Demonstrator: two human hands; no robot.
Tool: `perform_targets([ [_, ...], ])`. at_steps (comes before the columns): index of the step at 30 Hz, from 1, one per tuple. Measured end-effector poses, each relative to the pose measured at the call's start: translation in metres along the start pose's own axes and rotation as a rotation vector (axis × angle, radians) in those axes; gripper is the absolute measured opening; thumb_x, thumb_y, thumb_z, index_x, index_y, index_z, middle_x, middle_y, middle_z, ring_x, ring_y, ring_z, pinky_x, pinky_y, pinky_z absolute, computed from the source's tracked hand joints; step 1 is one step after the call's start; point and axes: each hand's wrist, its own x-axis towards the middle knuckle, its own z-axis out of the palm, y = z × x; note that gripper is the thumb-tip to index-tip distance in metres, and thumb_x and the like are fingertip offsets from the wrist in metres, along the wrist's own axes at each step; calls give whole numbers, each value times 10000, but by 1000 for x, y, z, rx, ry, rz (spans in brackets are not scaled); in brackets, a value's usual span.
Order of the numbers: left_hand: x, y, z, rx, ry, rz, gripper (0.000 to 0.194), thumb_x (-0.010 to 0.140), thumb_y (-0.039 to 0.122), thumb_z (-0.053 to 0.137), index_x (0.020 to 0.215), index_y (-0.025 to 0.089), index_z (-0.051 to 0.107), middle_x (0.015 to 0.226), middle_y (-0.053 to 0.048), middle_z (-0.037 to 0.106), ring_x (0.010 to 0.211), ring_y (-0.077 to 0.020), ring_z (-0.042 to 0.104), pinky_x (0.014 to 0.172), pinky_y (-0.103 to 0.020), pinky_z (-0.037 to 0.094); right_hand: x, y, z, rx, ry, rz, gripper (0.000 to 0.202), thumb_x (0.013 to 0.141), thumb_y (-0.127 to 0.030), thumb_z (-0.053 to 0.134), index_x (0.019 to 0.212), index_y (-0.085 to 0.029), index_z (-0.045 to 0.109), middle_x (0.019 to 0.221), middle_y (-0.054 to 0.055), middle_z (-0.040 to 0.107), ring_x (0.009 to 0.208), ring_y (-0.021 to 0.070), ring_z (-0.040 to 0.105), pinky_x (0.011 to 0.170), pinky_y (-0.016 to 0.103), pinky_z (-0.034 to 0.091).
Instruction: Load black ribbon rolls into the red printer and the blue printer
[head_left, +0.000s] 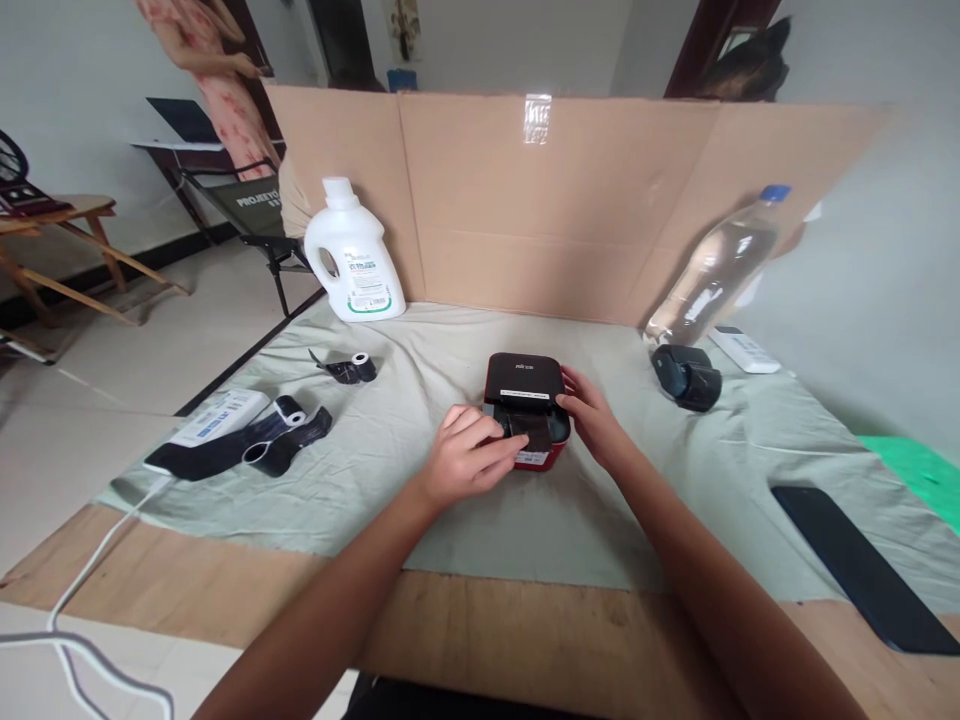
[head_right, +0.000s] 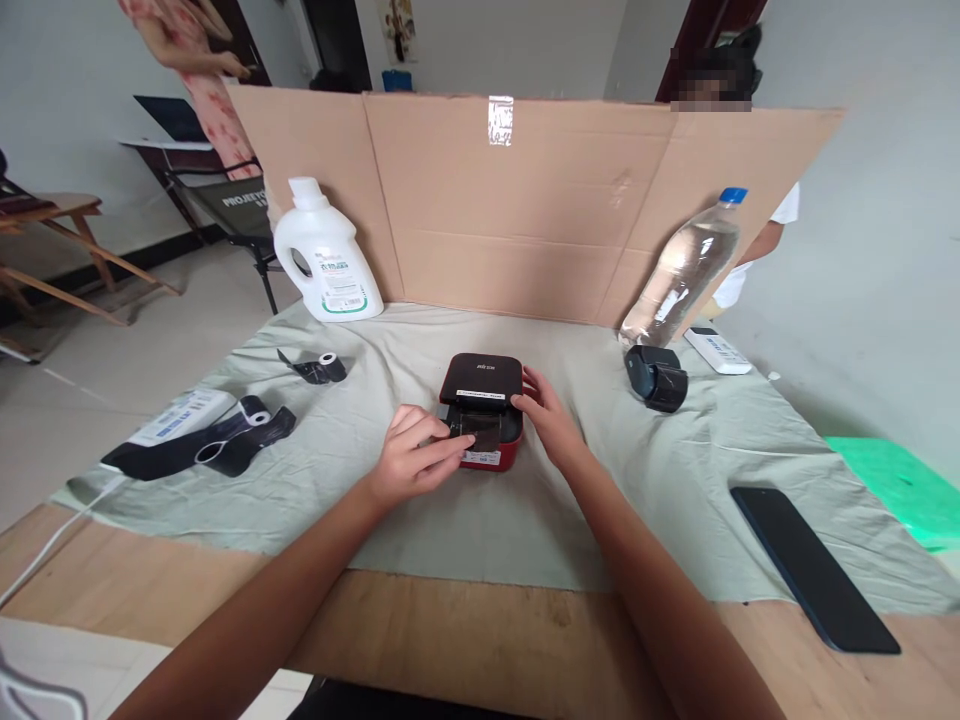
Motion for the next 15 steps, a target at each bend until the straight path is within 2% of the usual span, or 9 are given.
perform_targets([
  [2, 0, 0, 2, -68, 11, -105, 232, 851, 252, 648, 1059, 315, 729, 902, -30, 661, 849, -175, 585, 815, -357, 426, -4, 8, 7, 110, -15, -10, 616, 792, -378, 604, 1387, -274, 484, 1487, 46, 490, 1340, 228, 473, 1098, 402, 403],
  [3, 0, -1, 4, -126, 21, -201, 259, 863, 280, 635, 1108, 305, 713, 1012, -53, 661, 938, -191, 593, 865, -371, 443, -5, 10, 11, 147, -14, -17, 621, 795, -372, 586, 1398, -273, 473, 1505, 40, 473, 1352, 228, 467, 1100, 398, 408],
  [6, 3, -7, 14, -393, 91, -648, 442, 911, 359, 557, 1343, 265, 561, 1312, -105, 572, 1175, -221, 555, 983, -395, 462, -5, 12, 19, 187, -5, -23, 648, 800, -362, 549, 1432, -273, 438, 1535, 28, 438, 1367, 234, 460, 1087, 396, 434],
  [9, 6, -14, 25, -726, 101, -1082, 504, 919, 403, 530, 1401, 258, 491, 1411, -90, 544, 1292, -219, 518, 1067, -384, 434, -6, 12, 21, 191, -3, -14, 669, 808, -374, 537, 1456, -266, 409, 1532, 32, 444, 1373, 236, 456, 1092, 398, 432],
  [12, 10, -19, 29, -970, 87, -1245, 470, 880, 390, 556, 1323, 234, 569, 1428, -67, 557, 1337, -235, 495, 1099, -371, 415, -8, 12, 20, 208, 5, -22, 678, 804, -404, 544, 1456, -267, 415, 1543, 32, 428, 1380, 245, 446, 1099, 408, 425],
  [15, 15, -20, 29, -1039, 106, -1326, 484, 823, 320, 562, 1297, 223, 586, 1373, -60, 602, 1275, -243, 543, 1017, -362, 474, -9, 11, 22, 237, 4, -14, 685, 796, -411, 546, 1455, -268, 428, 1504, 34, 480, 1374, 259, 450, 1088, 425, 433],
])
